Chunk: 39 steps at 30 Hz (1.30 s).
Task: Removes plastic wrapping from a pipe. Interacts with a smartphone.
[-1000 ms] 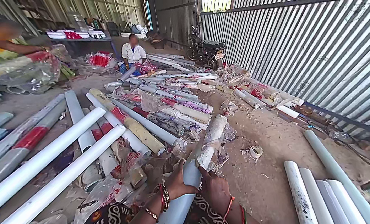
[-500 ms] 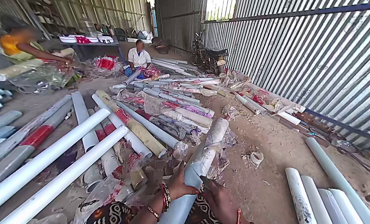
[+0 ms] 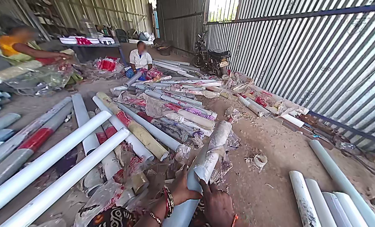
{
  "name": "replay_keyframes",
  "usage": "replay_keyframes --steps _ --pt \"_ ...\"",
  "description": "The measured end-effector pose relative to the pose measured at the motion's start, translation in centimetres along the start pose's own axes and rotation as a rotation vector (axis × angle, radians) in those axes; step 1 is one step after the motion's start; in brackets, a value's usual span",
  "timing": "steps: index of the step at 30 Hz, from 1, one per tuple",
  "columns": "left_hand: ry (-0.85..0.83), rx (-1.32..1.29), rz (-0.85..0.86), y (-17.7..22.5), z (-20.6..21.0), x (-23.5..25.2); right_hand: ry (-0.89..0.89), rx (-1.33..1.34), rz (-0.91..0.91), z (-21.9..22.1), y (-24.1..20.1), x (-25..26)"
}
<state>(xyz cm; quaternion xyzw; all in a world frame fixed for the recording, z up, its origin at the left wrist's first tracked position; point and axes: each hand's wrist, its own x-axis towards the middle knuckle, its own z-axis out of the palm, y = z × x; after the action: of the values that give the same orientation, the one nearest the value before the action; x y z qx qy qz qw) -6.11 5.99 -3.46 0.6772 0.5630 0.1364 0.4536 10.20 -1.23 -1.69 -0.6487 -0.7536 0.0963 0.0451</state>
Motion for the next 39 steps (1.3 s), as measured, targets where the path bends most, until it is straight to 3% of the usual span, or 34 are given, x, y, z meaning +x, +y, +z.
replay_keyframes --steps 4,15,23,28,31,33,39 --pt "-0.003 0.001 -0.002 0.0 -0.1 -0.1 0.058 -0.027 -0.015 0.6 0.1 0.1" --pt "0.026 -0.022 0.027 -0.6 0.1 0.2 0.577 0.040 -0.284 4.0 4.2 1.3" --pt "0.016 0.014 0.006 -0.1 0.3 0.2 -0.005 -0.020 -0.004 0.6 1.5 0.9" --pt "0.003 0.028 -0.022 0.2 0.2 0.1 -0.170 0.133 0.081 -1.9 2.5 3.2" --pt "0.024 0.001 0.000 -0.1 0.2 -0.2 -0.099 0.517 -0.027 -1.9 5.3 3.7" --pt "0.029 0.005 0.003 -0.1 0.1 -0.4 -0.021 0.601 -0.091 -0.9 5.8 3.1" --pt "0.021 0.026 -0.005 -0.2 0.3 -0.4 0.158 0.181 -0.158 1.3 2.5 0.2"
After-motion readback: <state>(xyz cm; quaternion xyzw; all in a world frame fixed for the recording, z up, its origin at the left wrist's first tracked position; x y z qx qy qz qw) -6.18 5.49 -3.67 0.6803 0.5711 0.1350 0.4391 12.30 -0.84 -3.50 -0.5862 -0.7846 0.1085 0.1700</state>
